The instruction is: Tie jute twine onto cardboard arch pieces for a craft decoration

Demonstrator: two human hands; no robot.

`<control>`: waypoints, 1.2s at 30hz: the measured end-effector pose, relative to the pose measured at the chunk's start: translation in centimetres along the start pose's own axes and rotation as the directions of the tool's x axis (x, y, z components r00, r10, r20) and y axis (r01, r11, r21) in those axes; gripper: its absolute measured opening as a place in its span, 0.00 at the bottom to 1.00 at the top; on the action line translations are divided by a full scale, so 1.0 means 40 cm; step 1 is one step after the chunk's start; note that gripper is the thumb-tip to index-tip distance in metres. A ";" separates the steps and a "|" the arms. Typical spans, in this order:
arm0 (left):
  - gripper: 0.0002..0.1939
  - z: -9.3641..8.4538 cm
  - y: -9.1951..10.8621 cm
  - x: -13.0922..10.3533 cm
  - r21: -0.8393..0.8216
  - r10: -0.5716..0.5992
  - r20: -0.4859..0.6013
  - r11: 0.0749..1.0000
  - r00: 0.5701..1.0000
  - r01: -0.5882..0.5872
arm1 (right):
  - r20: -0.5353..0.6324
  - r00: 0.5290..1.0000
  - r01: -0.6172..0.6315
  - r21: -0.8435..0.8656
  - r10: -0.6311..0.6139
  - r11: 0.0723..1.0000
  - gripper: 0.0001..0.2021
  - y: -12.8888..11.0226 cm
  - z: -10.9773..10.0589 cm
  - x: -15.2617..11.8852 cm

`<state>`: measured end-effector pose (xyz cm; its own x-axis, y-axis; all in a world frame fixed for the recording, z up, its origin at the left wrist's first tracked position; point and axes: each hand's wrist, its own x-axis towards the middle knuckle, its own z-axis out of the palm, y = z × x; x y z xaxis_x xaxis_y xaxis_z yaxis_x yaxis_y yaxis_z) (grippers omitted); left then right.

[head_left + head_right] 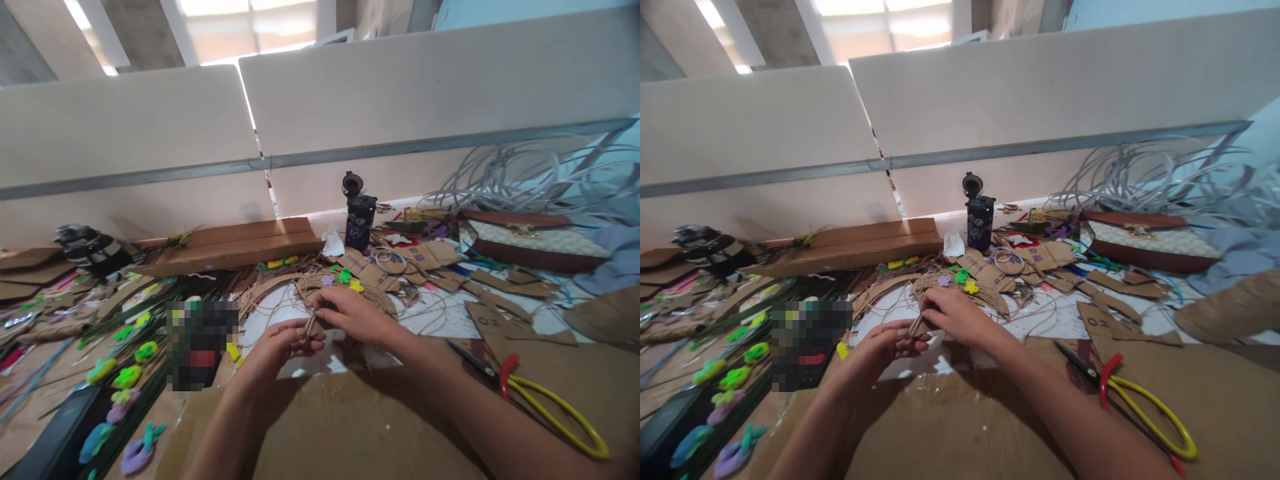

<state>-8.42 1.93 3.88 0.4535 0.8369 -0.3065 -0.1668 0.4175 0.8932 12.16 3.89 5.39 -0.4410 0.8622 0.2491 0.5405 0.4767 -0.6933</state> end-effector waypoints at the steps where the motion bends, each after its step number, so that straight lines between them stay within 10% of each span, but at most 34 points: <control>1: 0.14 0.001 0.002 0.000 0.025 0.006 0.012 1.000 1.000 -0.006 | -0.001 1.000 -0.001 0.002 0.001 1.000 0.07 0.000 0.001 0.000; 36: 0.21 0.008 0.009 -0.002 0.173 -0.009 -0.086 0.985 0.996 0.024 | -0.054 0.999 -0.005 0.051 0.007 0.999 0.06 0.011 0.017 0.000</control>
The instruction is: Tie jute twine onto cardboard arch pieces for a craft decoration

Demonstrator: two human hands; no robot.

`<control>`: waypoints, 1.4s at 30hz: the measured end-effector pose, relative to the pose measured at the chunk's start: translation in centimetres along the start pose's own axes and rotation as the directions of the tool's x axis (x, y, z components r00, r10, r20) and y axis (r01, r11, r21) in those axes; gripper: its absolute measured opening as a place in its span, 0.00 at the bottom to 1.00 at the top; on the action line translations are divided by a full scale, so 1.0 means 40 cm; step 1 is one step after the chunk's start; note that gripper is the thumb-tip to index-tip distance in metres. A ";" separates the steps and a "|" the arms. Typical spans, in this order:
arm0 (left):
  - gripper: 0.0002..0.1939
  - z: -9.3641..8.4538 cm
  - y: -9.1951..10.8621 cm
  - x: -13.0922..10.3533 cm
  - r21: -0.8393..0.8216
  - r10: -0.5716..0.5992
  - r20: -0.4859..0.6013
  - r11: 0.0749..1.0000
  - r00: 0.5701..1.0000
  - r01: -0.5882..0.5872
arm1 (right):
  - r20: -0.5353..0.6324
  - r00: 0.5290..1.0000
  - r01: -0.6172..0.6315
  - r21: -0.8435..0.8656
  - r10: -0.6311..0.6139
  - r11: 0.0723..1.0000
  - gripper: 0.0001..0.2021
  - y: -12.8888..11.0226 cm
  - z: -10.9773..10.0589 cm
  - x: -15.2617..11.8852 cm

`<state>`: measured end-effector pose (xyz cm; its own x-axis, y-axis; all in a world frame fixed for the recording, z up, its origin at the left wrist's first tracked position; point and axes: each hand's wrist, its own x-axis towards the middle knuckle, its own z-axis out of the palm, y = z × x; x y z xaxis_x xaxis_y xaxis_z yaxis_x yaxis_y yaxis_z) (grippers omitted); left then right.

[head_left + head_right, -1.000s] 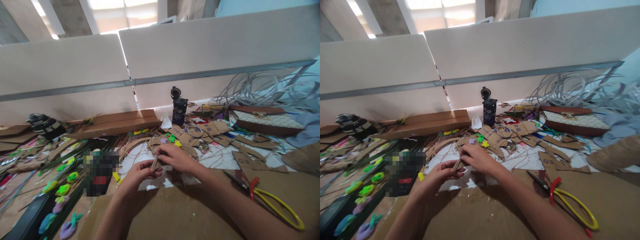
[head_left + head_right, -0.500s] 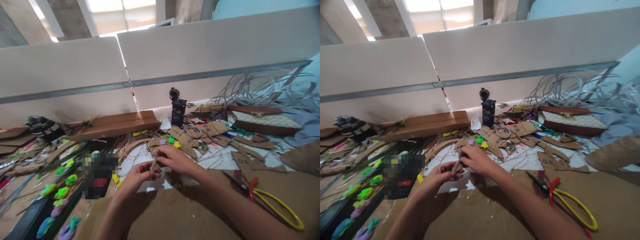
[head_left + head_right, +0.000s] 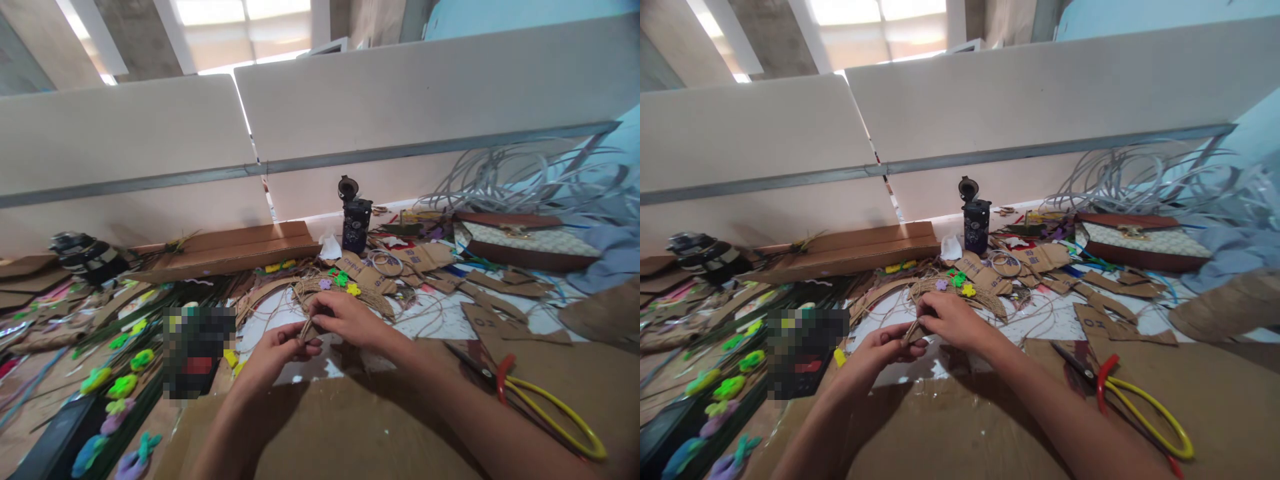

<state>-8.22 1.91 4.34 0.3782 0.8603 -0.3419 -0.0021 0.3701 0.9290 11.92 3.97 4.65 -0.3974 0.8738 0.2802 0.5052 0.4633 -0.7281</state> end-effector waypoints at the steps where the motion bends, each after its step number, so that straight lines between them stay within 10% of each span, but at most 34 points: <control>1: 0.21 0.001 0.000 0.000 0.007 0.004 0.000 1.000 1.000 -0.004 | -0.002 1.000 0.000 0.007 0.000 1.000 0.06 -0.001 -0.001 0.000; 42: 0.23 0.017 -0.009 0.010 -0.042 0.032 0.050 0.999 0.998 -0.030 | 0.012 1.000 -0.024 0.129 0.023 0.991 0.07 -0.006 0.005 -0.001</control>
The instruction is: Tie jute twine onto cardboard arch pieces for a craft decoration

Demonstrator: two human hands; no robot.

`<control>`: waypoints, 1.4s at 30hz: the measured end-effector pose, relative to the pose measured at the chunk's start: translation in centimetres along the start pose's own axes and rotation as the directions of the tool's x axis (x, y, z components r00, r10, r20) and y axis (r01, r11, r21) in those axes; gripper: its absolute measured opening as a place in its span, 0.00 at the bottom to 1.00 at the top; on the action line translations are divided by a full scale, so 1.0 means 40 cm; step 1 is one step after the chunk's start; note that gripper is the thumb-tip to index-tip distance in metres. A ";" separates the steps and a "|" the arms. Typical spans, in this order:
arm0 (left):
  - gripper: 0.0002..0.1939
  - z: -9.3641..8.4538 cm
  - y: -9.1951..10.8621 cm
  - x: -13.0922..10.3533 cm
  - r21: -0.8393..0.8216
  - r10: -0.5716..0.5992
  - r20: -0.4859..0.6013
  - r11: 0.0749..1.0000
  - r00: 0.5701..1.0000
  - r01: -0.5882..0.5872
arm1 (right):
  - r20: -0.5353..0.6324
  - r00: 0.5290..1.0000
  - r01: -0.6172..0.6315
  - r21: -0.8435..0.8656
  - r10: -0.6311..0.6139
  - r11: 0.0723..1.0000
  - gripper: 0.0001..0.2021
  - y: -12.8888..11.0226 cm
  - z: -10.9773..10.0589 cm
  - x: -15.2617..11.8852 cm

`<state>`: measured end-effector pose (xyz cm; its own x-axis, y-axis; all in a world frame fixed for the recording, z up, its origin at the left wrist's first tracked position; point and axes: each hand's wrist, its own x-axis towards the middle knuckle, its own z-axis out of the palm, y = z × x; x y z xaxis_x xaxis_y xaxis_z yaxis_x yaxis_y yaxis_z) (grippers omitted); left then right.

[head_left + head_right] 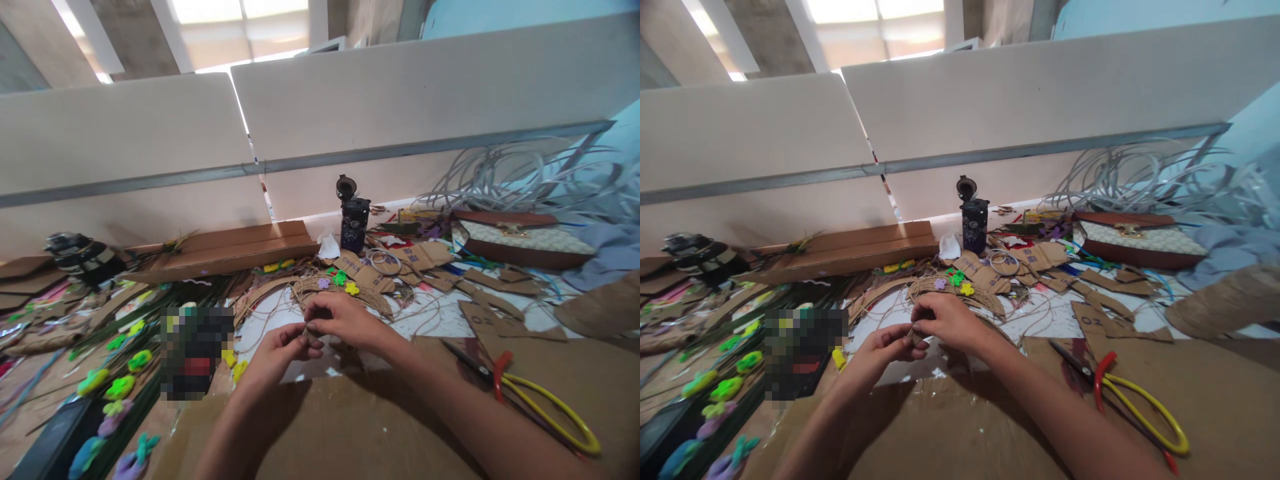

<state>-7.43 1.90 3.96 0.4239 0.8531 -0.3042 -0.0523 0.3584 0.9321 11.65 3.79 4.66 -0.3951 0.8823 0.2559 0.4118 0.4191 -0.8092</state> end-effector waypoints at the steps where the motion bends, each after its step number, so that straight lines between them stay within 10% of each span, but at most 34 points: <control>1: 0.23 0.001 0.001 0.000 0.002 0.004 -0.004 1.000 1.000 -0.004 | 0.011 1.000 -0.005 0.016 0.004 1.000 0.06 0.002 -0.001 0.001; 42: 0.25 -0.025 -0.003 0.007 0.168 0.068 -0.047 0.984 0.997 -0.059 | 0.036 0.996 -0.091 0.128 0.088 0.987 0.04 0.027 -0.011 0.004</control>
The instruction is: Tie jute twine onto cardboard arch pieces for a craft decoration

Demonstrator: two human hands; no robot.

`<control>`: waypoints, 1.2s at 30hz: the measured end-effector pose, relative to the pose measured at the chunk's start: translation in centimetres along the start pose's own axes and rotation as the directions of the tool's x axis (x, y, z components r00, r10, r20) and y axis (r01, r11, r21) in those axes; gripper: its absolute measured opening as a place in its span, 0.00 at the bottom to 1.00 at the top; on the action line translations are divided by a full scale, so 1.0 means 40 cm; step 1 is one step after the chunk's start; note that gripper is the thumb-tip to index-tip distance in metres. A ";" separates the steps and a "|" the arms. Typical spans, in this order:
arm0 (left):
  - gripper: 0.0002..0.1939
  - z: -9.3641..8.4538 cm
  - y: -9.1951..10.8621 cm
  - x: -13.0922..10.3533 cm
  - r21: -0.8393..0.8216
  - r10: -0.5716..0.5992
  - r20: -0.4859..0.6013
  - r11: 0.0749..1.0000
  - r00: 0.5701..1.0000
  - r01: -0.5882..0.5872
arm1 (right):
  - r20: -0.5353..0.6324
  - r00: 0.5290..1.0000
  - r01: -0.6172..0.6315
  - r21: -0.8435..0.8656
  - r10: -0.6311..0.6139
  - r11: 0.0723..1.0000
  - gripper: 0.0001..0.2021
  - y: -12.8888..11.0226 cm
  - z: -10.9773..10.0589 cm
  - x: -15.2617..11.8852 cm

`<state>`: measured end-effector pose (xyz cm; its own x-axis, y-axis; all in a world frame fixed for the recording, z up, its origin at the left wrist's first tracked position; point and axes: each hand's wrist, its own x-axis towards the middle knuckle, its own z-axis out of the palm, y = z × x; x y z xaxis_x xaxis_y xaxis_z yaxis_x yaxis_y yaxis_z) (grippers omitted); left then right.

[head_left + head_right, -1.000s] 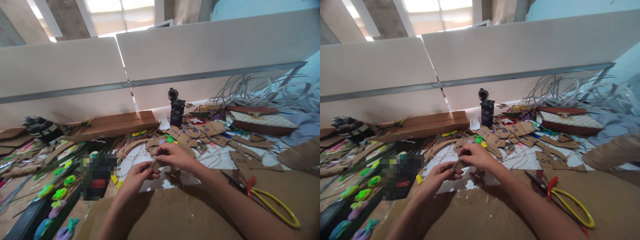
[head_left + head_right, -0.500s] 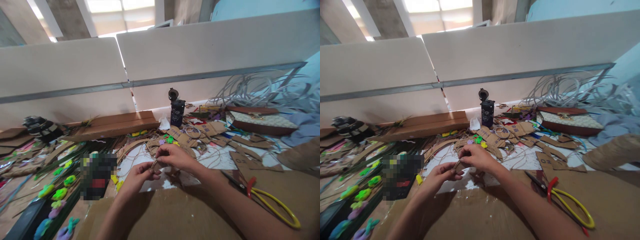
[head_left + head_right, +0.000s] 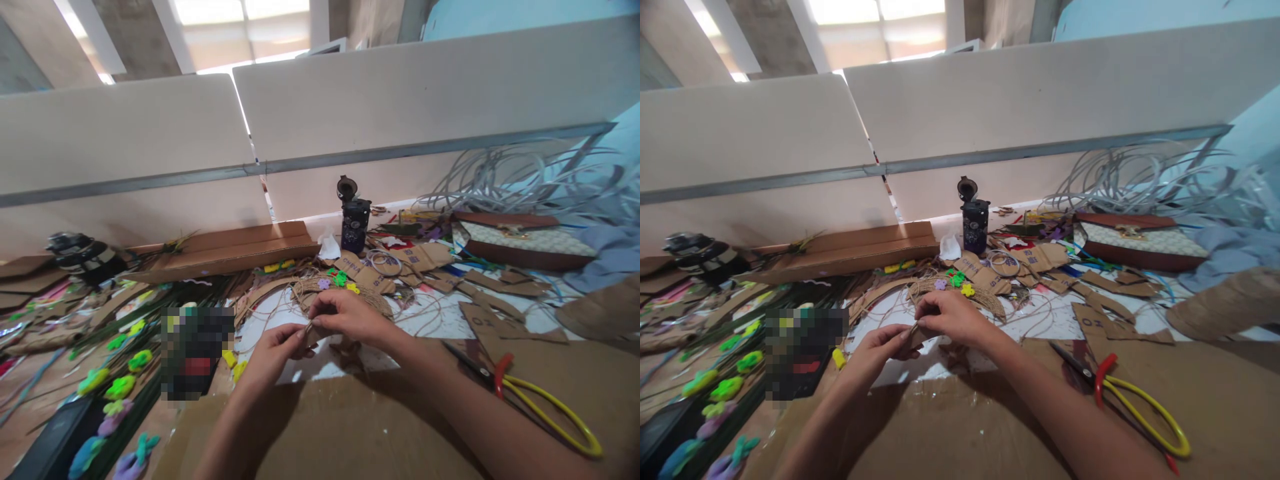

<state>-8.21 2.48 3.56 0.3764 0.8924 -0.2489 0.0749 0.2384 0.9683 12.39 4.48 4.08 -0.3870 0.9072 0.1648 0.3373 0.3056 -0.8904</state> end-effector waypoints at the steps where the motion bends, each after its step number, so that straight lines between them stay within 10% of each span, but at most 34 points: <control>1: 0.26 0.000 0.001 0.000 0.000 -0.007 -0.007 1.000 1.000 0.007 | 0.004 1.000 0.002 -0.001 -0.002 1.000 0.04 -0.001 0.000 0.000; 36: 0.16 0.008 0.000 -0.003 0.298 0.157 -0.078 0.946 0.985 -0.127 | -0.012 0.999 0.038 -0.152 -0.040 0.988 0.07 -0.013 -0.007 -0.003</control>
<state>-7.95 2.25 3.62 0.3107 0.9457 -0.0950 0.2986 -0.0023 0.9544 12.51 4.29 4.65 -0.3902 0.8976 0.2053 0.4488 0.3801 -0.8088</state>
